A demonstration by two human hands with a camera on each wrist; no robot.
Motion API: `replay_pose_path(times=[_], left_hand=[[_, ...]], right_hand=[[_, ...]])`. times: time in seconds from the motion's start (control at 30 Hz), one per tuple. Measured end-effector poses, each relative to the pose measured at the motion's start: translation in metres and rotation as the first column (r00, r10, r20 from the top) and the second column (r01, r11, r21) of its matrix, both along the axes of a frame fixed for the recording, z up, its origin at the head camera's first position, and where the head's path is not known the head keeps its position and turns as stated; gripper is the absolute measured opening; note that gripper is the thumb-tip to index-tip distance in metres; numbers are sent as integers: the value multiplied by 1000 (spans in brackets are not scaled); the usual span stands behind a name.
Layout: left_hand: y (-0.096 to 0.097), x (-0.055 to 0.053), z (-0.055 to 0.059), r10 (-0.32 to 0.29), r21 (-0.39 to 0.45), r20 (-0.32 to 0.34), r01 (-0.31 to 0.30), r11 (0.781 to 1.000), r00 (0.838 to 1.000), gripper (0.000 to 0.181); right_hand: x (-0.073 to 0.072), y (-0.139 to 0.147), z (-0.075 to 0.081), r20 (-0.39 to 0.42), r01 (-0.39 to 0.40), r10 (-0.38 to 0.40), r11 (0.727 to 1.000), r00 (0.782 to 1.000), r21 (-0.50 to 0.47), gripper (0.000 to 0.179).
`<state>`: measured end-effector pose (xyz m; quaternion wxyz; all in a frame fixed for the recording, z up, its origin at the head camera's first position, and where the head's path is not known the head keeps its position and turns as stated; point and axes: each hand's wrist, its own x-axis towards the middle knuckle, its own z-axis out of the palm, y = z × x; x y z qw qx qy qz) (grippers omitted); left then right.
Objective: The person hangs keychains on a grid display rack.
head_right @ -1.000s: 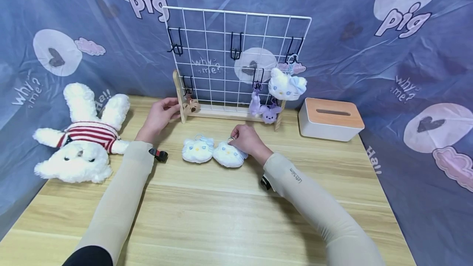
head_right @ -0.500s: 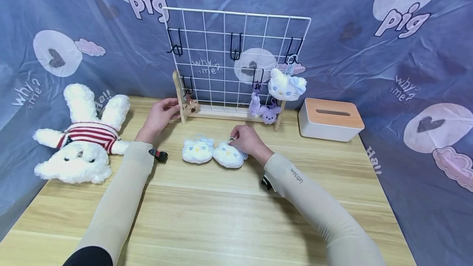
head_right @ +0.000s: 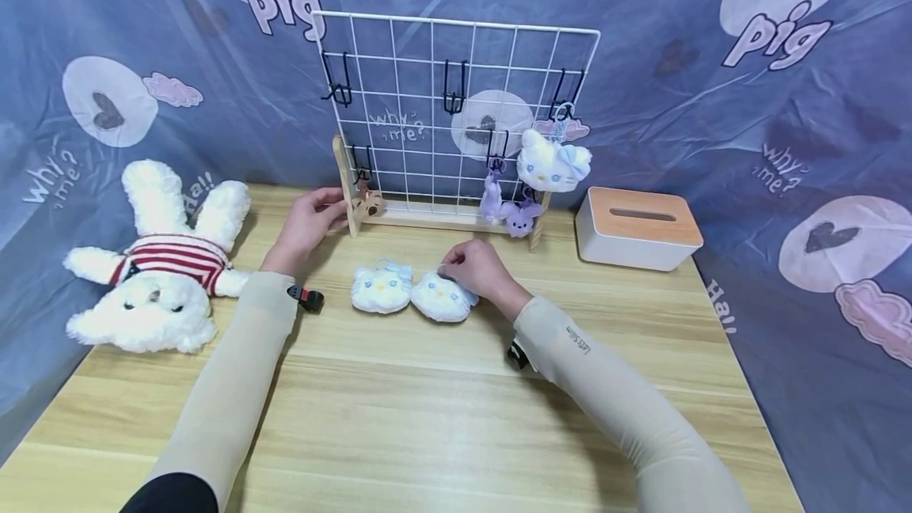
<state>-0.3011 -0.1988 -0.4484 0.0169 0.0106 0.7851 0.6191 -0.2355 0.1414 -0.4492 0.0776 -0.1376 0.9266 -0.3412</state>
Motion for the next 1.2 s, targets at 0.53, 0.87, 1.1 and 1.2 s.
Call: replay_pose_path(times=[0.53, 0.87, 1.1, 1.2], left_hand=[[1, -2, -1, 0, 7, -9, 0, 1000, 1000, 43], [0, 0, -2, 9, 4, -7, -9, 1000, 1000, 42], [0, 0, -1, 5, 5, 0, -5, 1000, 1000, 42], [0, 0, -1, 4, 5, 0, -4, 1000, 1000, 42]], right_hand=[[7, -4, 18, 16, 56, -54, 994, 998, -91, 15], [15, -3, 33, -9, 55, -56, 993, 998, -108, 16], [20, -3, 42, -28, 44, -47, 992, 998, -119, 16], [22, -3, 44, -35, 43, -47, 992, 998, -122, 16]])
